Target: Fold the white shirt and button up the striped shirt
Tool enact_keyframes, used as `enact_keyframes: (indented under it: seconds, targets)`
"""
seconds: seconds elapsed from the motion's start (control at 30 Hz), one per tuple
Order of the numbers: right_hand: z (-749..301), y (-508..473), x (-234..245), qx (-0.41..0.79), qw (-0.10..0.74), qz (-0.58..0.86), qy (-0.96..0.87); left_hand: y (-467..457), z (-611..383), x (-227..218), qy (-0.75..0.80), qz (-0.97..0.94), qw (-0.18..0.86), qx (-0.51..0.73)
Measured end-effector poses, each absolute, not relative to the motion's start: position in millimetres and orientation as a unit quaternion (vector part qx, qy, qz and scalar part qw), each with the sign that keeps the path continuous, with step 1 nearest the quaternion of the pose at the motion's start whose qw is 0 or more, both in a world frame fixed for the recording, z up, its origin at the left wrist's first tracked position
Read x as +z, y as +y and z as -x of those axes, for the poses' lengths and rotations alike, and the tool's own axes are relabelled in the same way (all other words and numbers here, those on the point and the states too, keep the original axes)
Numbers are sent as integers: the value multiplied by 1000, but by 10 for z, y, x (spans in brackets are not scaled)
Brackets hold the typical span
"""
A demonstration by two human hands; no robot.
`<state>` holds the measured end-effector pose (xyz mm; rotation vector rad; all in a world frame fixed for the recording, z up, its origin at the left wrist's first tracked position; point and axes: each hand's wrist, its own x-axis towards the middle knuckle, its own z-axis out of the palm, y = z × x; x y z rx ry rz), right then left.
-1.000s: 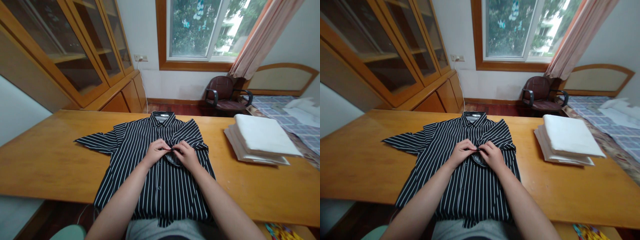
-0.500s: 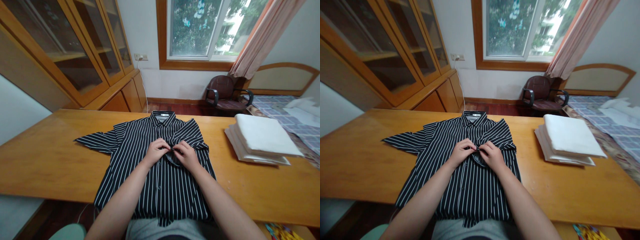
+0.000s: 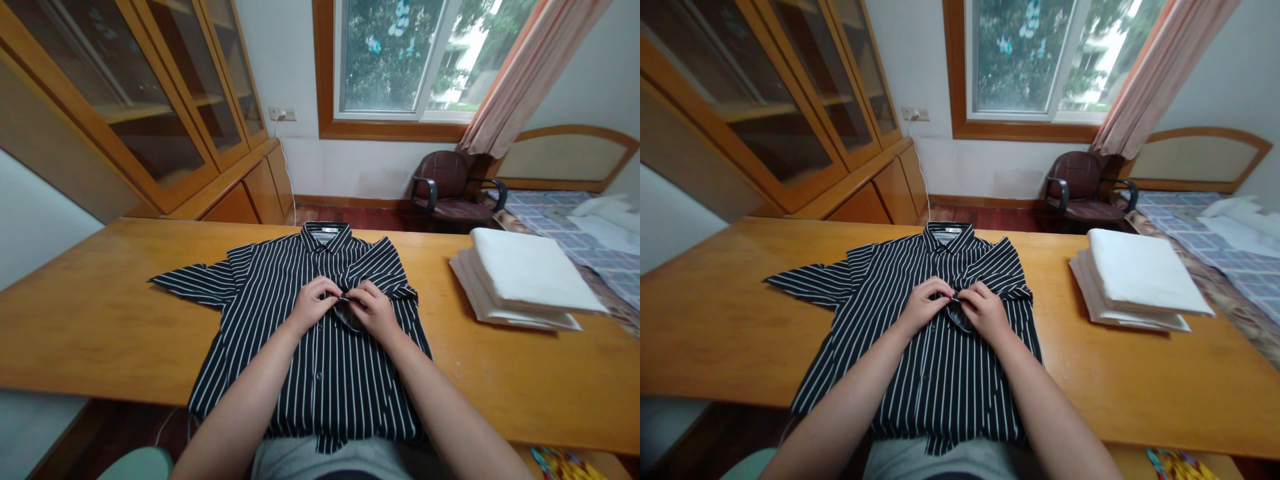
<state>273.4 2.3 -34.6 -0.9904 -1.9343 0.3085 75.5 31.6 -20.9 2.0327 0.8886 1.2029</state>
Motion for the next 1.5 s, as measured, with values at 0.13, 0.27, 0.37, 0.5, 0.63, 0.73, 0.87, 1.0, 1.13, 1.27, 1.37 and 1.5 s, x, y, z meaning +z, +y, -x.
enact_keyframes:
  seconds: [0.13, 0.27, 0.37, 0.5, 0.63, 0.73, 0.87, 1.0, 1.13, 1.27, 1.37, 1.5]
  targets:
    - [-2737, 17, -340, 128, 458, 401, -783, 317, -748, -217, 335, -769, 302, 453]
    - [-2734, 12, -329, 132, 460, 402, -781, 310, -751, -216, 334, -775, 285, 454]
    - [-2726, 9, -320, 137, 467, 395, -779, 307, -757, -214, 323, -781, 274, 459]
    - [-2720, -13, -286, 160, 473, 391, -773, 315, -751, -218, 314, -778, 271, 472]
    - [-2733, -41, -228, 196, 466, 384, -773, 327, -734, -221, 311, -772, 267, 487]
    - [-2737, -35, -213, 209, 471, 390, -763, 332, -730, -220, 309, -775, 263, 485]
    - [-2722, 0, -259, 201, 467, 425, -749, 337, -732, -225, 315, -778, 258, 479]
    - [-2717, 27, -311, 196, 456, 423, -758, 339, -733, -228, 314, -780, 256, 477]
    - [-2732, 45, -328, 189, 457, 399, -772, 342, -730, -230, 312, -781, 256, 476]
    - [-2744, 60, -341, 176, 446, 395, -783, 350, -725, -254, 310, -783, 257, 473]
    - [-2744, 66, -354, 173, 441, 400, -784, 355, -724, -277, 307, -784, 254, 477]
    - [-2735, 50, -336, 179, 440, 410, -779, 352, -729, -283, 306, -786, 251, 474]
